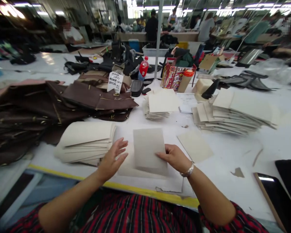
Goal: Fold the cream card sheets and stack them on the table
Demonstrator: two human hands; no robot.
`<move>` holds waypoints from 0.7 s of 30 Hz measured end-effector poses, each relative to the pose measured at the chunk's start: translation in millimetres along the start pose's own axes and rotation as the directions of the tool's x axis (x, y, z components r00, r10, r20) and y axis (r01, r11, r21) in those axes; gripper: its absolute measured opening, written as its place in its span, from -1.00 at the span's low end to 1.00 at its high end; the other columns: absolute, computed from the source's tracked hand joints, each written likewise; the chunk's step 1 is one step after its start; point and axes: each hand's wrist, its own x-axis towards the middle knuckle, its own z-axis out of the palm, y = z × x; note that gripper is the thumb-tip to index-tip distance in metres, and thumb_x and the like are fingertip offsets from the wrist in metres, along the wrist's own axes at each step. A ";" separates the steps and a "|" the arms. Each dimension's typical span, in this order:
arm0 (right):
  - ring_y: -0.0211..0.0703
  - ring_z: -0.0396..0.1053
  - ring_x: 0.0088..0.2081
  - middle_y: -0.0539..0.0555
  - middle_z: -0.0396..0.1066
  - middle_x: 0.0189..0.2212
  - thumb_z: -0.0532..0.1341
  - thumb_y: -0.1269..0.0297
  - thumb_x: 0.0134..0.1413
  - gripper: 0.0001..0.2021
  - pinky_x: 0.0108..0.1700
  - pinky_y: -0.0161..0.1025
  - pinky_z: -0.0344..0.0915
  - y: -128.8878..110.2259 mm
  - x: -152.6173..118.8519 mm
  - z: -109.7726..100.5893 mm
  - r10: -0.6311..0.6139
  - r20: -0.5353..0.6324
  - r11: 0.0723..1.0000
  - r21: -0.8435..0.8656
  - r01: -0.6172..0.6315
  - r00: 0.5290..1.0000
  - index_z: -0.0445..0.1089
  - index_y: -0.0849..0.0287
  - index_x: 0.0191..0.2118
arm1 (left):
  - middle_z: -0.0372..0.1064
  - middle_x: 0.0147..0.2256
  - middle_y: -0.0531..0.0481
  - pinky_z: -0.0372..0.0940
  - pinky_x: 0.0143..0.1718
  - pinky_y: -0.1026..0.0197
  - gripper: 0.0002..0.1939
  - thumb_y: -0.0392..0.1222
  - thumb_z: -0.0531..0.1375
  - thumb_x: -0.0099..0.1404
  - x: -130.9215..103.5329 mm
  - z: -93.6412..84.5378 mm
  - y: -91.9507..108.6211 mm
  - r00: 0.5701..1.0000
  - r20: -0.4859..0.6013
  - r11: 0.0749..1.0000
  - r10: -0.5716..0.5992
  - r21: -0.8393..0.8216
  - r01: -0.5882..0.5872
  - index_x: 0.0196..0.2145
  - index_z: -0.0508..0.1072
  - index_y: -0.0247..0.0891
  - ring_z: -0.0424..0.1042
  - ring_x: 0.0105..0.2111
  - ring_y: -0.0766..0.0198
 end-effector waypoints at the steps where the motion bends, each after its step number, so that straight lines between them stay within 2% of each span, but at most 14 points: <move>1: -0.03 0.36 -0.22 0.12 0.43 -0.25 0.17 0.05 -0.09 -0.63 -0.19 -0.12 0.32 9.4 -6.9 4.2 -0.004 -0.046 1.000 -0.018 0.003 0.999 0.38 0.25 -0.23 | 0.25 -0.06 -0.14 0.18 -0.04 0.04 -0.58 -0.29 0.05 0.20 -17.1 -0.7 -11.2 0.995 -0.015 0.984 0.098 0.154 -0.095 0.03 0.15 -0.21 0.26 -0.06 0.18; 3: 0.00 0.34 -0.18 0.13 0.40 -0.20 0.15 0.06 -0.07 -0.62 -0.15 -0.09 0.31 23.8 -17.9 9.2 -0.015 -0.090 0.999 -0.052 0.011 0.996 0.35 0.23 -0.17 | 0.30 -0.12 -0.10 0.17 -0.03 0.03 -0.69 -0.36 0.00 0.20 -45.7 -3.6 -30.6 0.963 0.078 0.889 0.256 0.372 -0.267 -0.10 0.30 -0.21 0.26 -0.10 0.20; 4: 0.00 0.33 -0.16 0.13 0.39 -0.18 0.15 0.07 -0.06 -0.61 -0.13 -0.08 0.30 28.7 -22.1 10.5 -0.018 -0.095 0.997 -0.071 0.011 0.995 0.34 0.23 -0.15 | 0.32 -0.15 -0.09 0.18 -0.04 0.03 -0.69 -0.39 -0.03 0.20 -56.5 -5.6 -38.8 0.944 0.143 0.840 0.296 0.431 -0.328 -0.13 0.33 -0.21 0.26 -0.10 0.20; 7: -0.01 0.34 -0.19 0.12 0.40 -0.20 0.13 0.09 -0.03 -0.65 -0.16 -0.10 0.31 34.8 -30.9 13.3 0.004 -0.108 0.982 -0.188 -0.025 0.994 0.33 0.20 -0.15 | 0.31 -0.13 -0.11 0.16 -0.02 0.02 -0.64 -0.45 -0.08 0.19 -73.9 -12.4 -58.1 0.914 0.280 0.752 0.294 0.522 -0.402 -0.11 0.32 -0.26 0.24 -0.08 0.20; 9: -0.01 0.36 -0.25 0.10 0.43 -0.27 0.13 0.08 -0.03 -0.68 -0.22 -0.12 0.33 32.2 -34.2 16.9 0.012 -0.158 0.955 -0.291 -0.059 0.987 0.36 0.17 -0.20 | 0.31 -0.12 -0.11 0.16 0.00 0.04 -0.63 -0.45 -0.09 0.19 -76.2 -16.9 -66.1 0.901 0.337 0.737 0.274 0.528 -0.422 -0.09 0.31 -0.29 0.23 -0.07 0.22; 11: 0.00 0.37 -0.26 0.10 0.44 -0.29 0.12 0.06 -0.03 -0.69 -0.25 -0.14 0.34 25.9 -34.4 23.9 -0.005 -0.205 0.949 -0.309 -0.060 0.979 0.37 0.15 -0.23 | 0.29 -0.10 -0.11 0.16 0.01 0.07 -0.63 -0.44 -0.10 0.20 -75.5 -21.2 -70.1 0.886 0.384 0.741 0.260 0.509 -0.438 -0.09 0.30 -0.30 0.22 -0.06 0.24; 13: -0.01 0.36 -0.22 0.09 0.43 -0.24 0.12 0.06 -0.03 -0.68 -0.23 -0.17 0.34 19.3 -29.6 35.0 -0.019 -0.186 0.976 -0.216 -0.022 0.982 0.37 0.15 -0.21 | 0.27 -0.07 -0.11 0.15 0.03 0.07 -0.62 -0.44 -0.10 0.19 -75.1 -25.0 -71.5 0.871 0.420 0.742 0.253 0.494 -0.454 -0.07 0.28 -0.30 0.20 -0.04 0.25; 16: -0.02 0.37 -0.21 0.09 0.43 -0.22 0.14 0.05 -0.04 -0.65 -0.20 -0.17 0.33 19.3 -12.8 56.1 -0.005 -0.089 1.000 -0.025 0.003 0.996 0.38 0.19 -0.21 | 0.25 -0.05 -0.13 0.11 0.06 0.07 -0.62 -0.43 -0.09 0.19 -76.7 -29.0 -72.1 0.843 0.463 0.722 0.275 0.480 -0.499 -0.04 0.26 -0.33 0.16 0.01 0.24; 21: -0.04 0.38 -0.24 0.10 0.44 -0.25 0.18 0.05 -0.09 -0.63 -0.20 -0.15 0.34 48.4 14.7 78.8 0.051 -0.052 0.992 0.117 -0.044 0.997 0.37 0.24 -0.23 | 0.24 -0.04 -0.15 0.07 0.08 0.04 -0.62 -0.43 -0.07 0.20 -80.0 -31.1 -76.0 0.808 0.501 0.678 0.310 0.480 -0.557 -0.02 0.23 -0.34 0.12 0.04 0.20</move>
